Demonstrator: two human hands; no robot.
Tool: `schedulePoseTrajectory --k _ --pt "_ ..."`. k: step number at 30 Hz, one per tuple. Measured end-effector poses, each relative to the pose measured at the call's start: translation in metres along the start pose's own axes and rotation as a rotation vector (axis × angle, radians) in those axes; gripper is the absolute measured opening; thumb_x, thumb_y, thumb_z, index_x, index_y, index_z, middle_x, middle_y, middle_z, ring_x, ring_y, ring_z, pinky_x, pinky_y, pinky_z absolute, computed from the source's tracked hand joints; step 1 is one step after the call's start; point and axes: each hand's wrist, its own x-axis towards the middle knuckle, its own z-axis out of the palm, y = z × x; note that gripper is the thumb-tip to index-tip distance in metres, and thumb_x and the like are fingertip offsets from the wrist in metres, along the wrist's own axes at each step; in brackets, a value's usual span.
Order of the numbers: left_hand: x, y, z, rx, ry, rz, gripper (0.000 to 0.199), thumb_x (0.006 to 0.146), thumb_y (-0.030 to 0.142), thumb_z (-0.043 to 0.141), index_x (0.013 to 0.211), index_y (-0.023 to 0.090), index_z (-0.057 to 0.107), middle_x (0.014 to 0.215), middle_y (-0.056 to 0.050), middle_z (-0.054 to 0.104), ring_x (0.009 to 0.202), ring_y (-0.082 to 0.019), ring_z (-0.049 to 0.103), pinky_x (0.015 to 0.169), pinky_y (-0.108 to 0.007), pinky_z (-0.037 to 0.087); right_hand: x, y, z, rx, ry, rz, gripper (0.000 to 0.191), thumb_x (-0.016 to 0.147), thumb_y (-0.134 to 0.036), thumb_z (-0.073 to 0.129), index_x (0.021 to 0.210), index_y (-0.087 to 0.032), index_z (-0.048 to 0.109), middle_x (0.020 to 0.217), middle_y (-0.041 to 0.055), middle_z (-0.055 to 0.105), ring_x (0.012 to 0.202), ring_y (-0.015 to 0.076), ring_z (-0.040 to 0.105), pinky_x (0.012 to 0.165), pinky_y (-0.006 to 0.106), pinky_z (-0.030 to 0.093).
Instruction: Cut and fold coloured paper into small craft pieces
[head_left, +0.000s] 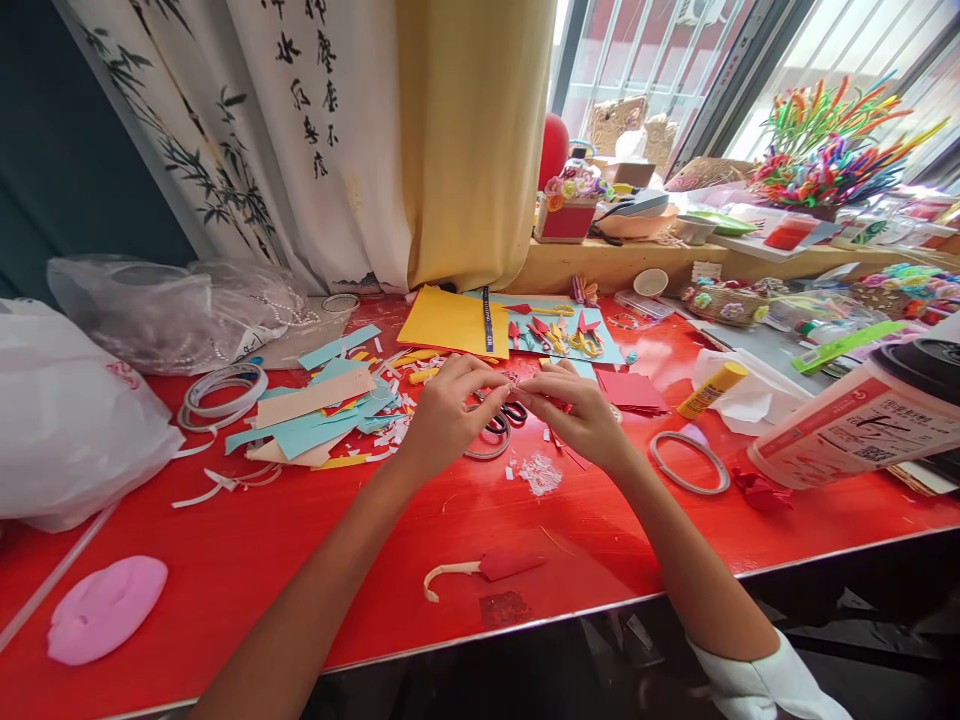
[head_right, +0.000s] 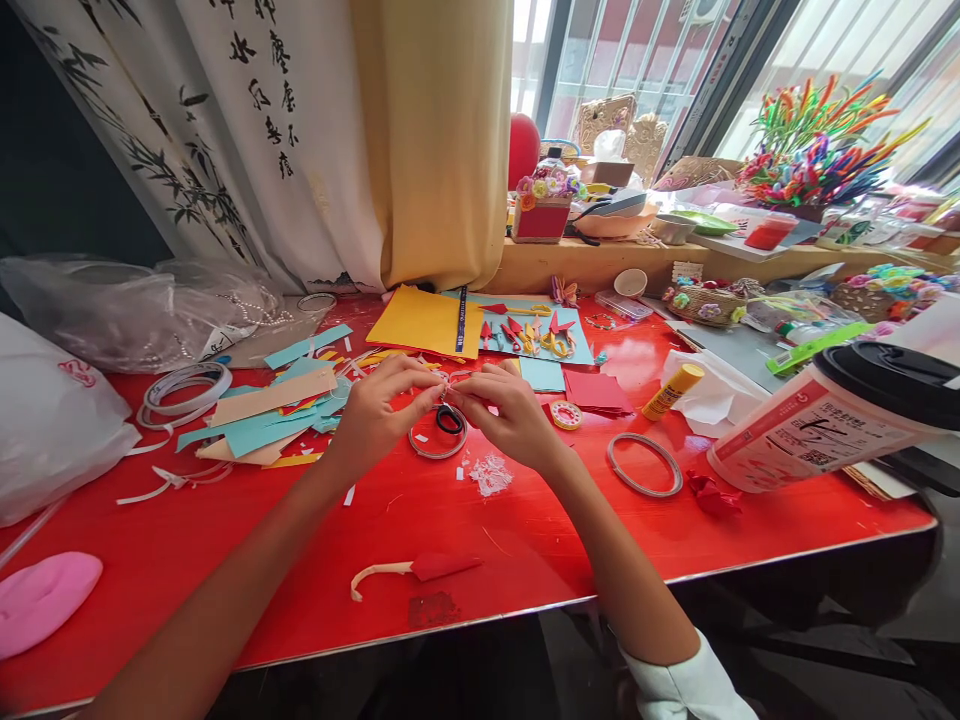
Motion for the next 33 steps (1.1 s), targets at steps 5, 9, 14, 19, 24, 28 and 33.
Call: schedulePoseTrajectory --k 5,9,14,19,24,28,33 --pt "0.000 0.001 -0.001 0.014 -0.004 -0.018 0.013 0.081 0.022 0.052 0.082 0.019 0.064 0.085 -0.004 0.060 0.087 -0.015 0.054 0.079 -0.028 0.042 0.000 0.002 0.002 0.006 0.011 -0.027 0.016 0.086 -0.022 0.048 0.083 -0.019 0.064 0.065 -0.0001 0.062 0.062 0.0129 0.045 0.067 0.031 0.032" --pt "0.000 0.001 -0.001 0.006 -0.007 -0.033 0.012 0.080 0.020 0.052 0.081 0.019 0.064 0.086 -0.004 0.061 0.088 -0.015 0.054 0.080 -0.028 0.042 0.000 0.003 0.003 0.006 0.013 -0.039 0.015 0.086 -0.022 0.049 0.084 -0.019 0.064 0.068 -0.0001 0.063 0.063 0.0130 0.046 0.068 0.031 0.032" --pt "0.000 0.001 -0.001 -0.036 -0.018 -0.073 0.012 0.081 0.022 0.050 0.081 0.018 0.062 0.087 -0.003 0.060 0.088 -0.014 0.053 0.080 -0.027 0.041 -0.001 0.002 0.002 0.042 0.014 -0.024 0.017 0.086 -0.024 0.049 0.084 -0.019 0.064 0.064 -0.0004 0.061 0.062 0.0128 0.045 0.067 0.030 0.032" --pt "0.000 0.000 -0.001 -0.041 -0.046 -0.127 0.012 0.081 0.022 0.050 0.080 0.018 0.060 0.086 -0.003 0.059 0.086 -0.014 0.053 0.080 -0.027 0.040 0.000 0.001 0.002 0.054 0.028 -0.011 0.018 0.086 -0.026 0.049 0.081 -0.019 0.065 0.058 -0.0014 0.056 0.060 0.0124 0.044 0.066 0.030 0.031" --pt "0.002 -0.001 -0.002 -0.025 -0.034 -0.162 0.011 0.081 0.022 0.048 0.078 0.018 0.057 0.084 -0.002 0.058 0.084 -0.013 0.052 0.079 -0.025 0.040 0.000 0.001 0.001 0.064 0.024 0.015 0.018 0.086 -0.027 0.049 0.081 -0.020 0.065 0.058 -0.0015 0.056 0.061 0.0123 0.045 0.067 0.031 0.032" --pt "0.003 -0.009 -0.005 0.026 0.031 -0.193 0.010 0.082 0.023 0.046 0.079 0.018 0.054 0.084 -0.001 0.056 0.081 -0.013 0.052 0.075 -0.024 0.040 0.000 0.001 -0.001 0.139 0.078 0.068 0.017 0.086 -0.029 0.049 0.079 -0.020 0.062 0.062 -0.0009 0.056 0.063 0.0123 0.047 0.067 0.030 0.034" --pt "0.003 -0.031 -0.007 0.256 0.087 -0.309 0.020 0.085 0.031 0.041 0.074 0.018 0.051 0.080 -0.003 0.054 0.077 -0.015 0.051 0.072 -0.028 0.041 0.002 0.003 0.001 0.223 0.122 0.105 0.017 0.087 -0.029 0.048 0.079 -0.020 0.061 0.070 0.0003 0.055 0.067 0.0124 0.049 0.067 0.028 0.037"
